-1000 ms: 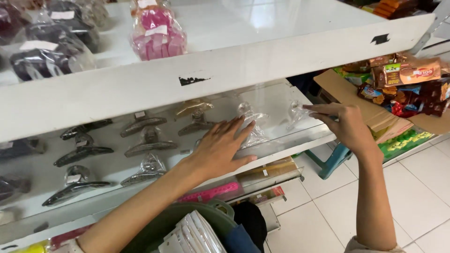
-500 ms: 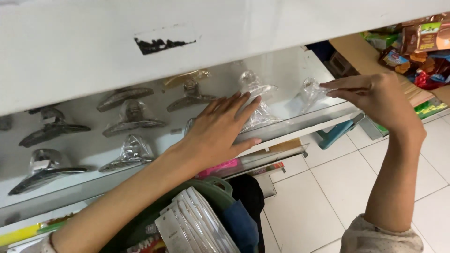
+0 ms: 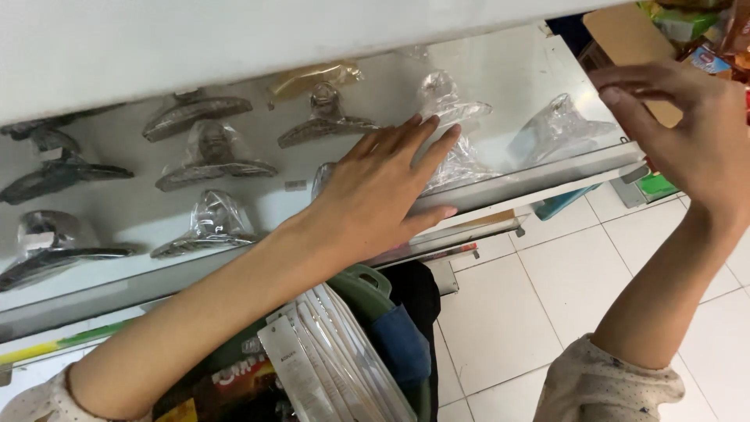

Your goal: Cleaning a plastic shelf divider and organizing hair clips and other merchandise on retail shelves.

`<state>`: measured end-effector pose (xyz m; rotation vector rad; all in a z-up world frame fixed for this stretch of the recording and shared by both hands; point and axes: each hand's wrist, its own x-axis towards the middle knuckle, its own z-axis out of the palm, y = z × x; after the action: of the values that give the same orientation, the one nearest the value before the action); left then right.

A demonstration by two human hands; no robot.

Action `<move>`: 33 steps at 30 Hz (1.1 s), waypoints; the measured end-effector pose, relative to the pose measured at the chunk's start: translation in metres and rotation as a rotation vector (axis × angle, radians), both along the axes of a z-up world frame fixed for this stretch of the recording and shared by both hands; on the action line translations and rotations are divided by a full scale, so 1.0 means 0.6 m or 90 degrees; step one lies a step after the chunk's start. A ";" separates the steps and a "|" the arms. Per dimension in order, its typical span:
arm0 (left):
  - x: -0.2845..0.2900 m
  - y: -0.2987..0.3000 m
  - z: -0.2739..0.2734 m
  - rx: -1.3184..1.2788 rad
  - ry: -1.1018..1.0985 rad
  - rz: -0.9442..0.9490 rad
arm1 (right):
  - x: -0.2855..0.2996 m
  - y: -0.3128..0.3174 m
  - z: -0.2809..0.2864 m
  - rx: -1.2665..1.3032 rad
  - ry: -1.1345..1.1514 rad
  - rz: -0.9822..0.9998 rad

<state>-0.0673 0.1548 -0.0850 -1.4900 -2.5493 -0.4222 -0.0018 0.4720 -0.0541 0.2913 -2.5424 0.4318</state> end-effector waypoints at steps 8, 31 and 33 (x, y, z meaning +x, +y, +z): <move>0.004 -0.009 -0.010 0.042 0.078 -0.008 | -0.002 -0.044 -0.011 -0.140 -0.166 -0.093; 0.182 -0.379 0.142 -0.040 0.211 0.299 | 0.076 -0.040 -0.175 -0.191 0.108 0.017; 0.195 -0.422 0.139 -0.062 0.171 0.368 | 0.078 -0.083 -0.144 -0.180 0.091 -0.058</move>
<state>0.0499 -0.0986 -0.0015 -0.7053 -2.6383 -0.0125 0.0449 0.4224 -0.1403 0.0965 -2.3090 0.7007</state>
